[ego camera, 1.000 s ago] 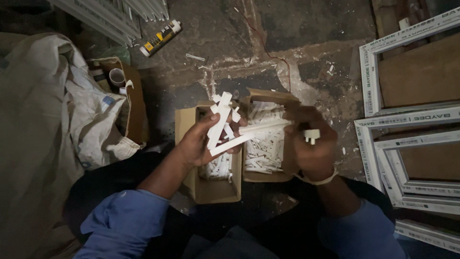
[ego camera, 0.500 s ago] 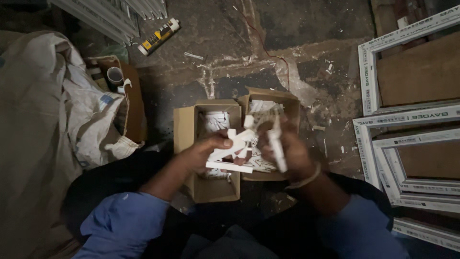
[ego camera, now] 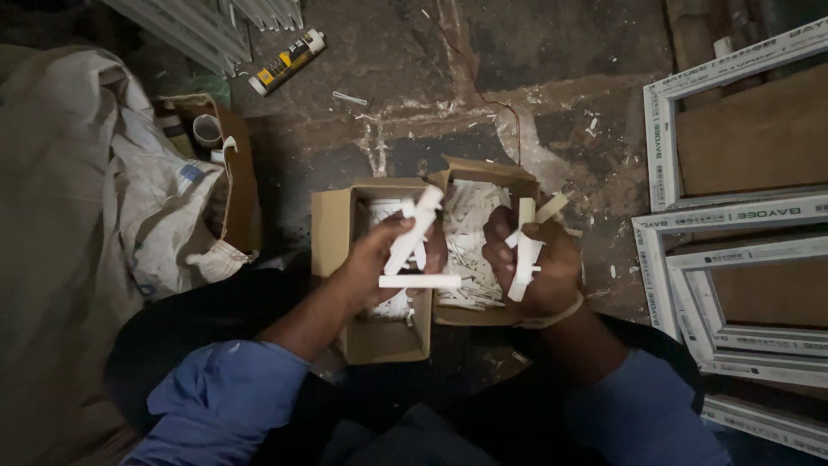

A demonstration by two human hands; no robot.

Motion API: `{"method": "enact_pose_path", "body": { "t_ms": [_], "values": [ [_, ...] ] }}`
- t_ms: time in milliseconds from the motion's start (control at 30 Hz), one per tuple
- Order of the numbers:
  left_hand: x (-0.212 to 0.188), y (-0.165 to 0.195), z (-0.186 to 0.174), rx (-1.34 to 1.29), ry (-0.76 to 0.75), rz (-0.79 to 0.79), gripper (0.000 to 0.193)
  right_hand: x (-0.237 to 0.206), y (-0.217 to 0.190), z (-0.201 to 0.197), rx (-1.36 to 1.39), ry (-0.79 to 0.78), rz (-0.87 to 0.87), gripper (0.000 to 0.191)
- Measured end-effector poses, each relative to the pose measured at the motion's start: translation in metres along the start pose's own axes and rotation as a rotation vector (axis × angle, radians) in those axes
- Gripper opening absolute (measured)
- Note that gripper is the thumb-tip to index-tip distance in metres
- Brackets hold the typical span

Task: The person sits on the floor and repeatedly picks up small white plastic pieces from a cardboard box, separates them by hand, and places them back into the box. The task involves handling multiple small parts without using any tools.

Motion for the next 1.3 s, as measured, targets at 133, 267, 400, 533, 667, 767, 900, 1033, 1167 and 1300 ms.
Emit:
{"method": "enact_pose_path", "body": {
  "t_ms": [133,267,400,533,667,767,900,1033,1167,1300],
  "values": [
    [0.0,0.012,0.003,-0.123,0.115,0.046,0.033,0.011,0.006,0.005,-0.147,-0.088,0.022,0.024],
    [0.002,0.014,0.012,-0.008,0.218,0.071,0.033,0.009,0.04,0.023,-0.672,0.181,0.025,0.035],
    [0.006,0.003,0.022,0.159,0.148,0.142,0.039,-0.006,0.052,0.04,-0.861,0.304,-0.068,0.029],
    [0.009,0.001,0.02,0.216,0.221,0.138,0.042,-0.003,0.046,0.042,-0.999,0.364,-0.202,0.017],
    [0.007,0.006,0.019,0.466,0.216,0.097,0.047,0.002,0.036,0.044,-1.0,0.366,-0.192,0.012],
    [0.006,0.006,0.024,0.585,0.17,0.044,0.052,0.003,0.028,0.053,-0.987,0.271,-0.206,0.013],
    [0.008,0.001,0.025,0.492,0.119,-0.111,0.059,0.004,0.022,0.057,-1.002,0.307,-0.183,0.021],
    [0.009,-0.005,0.015,0.375,0.222,-0.184,0.054,0.006,0.023,0.03,-0.868,0.317,-0.099,0.017],
    [0.01,0.0,0.01,0.191,0.247,-0.102,0.043,0.005,0.023,-0.004,-0.706,0.248,0.004,0.017],
    [0.015,0.021,0.021,-0.018,0.202,0.031,0.035,-0.001,0.015,0.015,-0.526,0.069,-0.104,0.026]
  ]
}}
Point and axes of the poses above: each hand's wrist, its own x-axis towards the middle knuckle, its own z-axis out of the palm, y = z × x, the point moved 1 cm from there along x, towards the middle knuckle, and after that the axes turned 10 degrees about z, right-handed, at the moved point
